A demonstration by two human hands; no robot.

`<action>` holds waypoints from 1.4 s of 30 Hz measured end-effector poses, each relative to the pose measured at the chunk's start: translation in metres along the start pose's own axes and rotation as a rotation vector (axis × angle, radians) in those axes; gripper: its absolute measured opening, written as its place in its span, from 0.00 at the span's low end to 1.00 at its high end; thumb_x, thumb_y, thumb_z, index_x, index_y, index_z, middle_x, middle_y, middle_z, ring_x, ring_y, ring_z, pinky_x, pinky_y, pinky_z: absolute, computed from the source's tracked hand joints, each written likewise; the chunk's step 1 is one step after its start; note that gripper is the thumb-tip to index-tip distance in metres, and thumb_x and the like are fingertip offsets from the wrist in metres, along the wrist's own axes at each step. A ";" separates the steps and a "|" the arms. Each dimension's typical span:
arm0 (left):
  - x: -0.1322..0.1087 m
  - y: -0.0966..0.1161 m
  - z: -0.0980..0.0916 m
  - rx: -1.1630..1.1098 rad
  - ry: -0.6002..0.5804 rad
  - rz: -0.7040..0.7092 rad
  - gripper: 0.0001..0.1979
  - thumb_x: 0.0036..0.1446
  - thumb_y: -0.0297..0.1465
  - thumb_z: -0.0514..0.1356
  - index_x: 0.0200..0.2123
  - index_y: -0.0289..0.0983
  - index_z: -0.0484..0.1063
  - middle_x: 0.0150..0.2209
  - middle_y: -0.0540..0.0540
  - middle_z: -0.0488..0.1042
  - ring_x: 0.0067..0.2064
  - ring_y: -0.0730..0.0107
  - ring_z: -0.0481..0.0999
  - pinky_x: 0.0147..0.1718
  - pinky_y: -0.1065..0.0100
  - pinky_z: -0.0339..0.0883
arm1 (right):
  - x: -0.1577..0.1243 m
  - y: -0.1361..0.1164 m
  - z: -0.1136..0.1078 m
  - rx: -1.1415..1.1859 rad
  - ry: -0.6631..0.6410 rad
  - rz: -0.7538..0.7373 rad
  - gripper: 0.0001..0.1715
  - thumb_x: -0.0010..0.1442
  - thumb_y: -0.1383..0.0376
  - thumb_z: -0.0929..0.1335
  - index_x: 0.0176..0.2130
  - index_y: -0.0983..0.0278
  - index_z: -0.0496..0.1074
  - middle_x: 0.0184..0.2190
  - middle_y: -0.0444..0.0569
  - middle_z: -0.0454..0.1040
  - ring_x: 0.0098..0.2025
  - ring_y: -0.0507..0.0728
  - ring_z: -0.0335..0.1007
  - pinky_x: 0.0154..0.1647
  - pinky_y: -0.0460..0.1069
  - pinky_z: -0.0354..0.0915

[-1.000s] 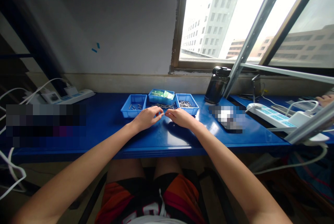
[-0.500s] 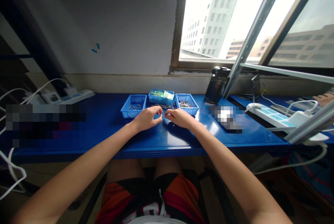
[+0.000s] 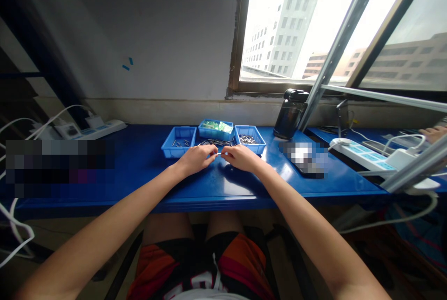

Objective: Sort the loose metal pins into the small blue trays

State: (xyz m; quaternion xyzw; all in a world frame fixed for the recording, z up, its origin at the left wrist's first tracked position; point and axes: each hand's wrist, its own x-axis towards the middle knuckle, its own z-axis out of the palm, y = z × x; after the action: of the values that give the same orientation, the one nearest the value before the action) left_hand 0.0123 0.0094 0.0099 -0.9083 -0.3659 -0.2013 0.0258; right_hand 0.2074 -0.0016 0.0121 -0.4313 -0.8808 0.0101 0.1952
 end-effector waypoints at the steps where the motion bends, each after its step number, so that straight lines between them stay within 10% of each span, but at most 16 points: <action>1: 0.000 0.000 0.001 -0.005 0.001 0.004 0.09 0.60 0.34 0.49 0.39 0.39 0.66 0.36 0.48 0.74 0.37 0.66 0.74 0.33 0.71 0.65 | 0.000 0.000 0.000 0.000 0.000 0.001 0.13 0.60 0.60 0.60 0.36 0.64 0.71 0.20 0.43 0.68 0.20 0.47 0.57 0.24 0.42 0.51; 42: -0.001 0.000 -0.001 -0.003 -0.101 -0.174 0.15 0.62 0.37 0.45 0.39 0.36 0.67 0.33 0.42 0.74 0.36 0.63 0.75 0.32 0.69 0.65 | 0.002 0.005 0.003 0.006 -0.037 0.110 0.15 0.63 0.64 0.56 0.37 0.64 0.69 0.23 0.45 0.69 0.24 0.49 0.61 0.28 0.43 0.54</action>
State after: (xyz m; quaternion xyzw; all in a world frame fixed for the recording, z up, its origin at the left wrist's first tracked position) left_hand 0.0116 0.0085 0.0108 -0.8821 -0.4438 -0.1574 -0.0116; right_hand 0.2096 0.0035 0.0090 -0.4781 -0.8592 0.0313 0.1795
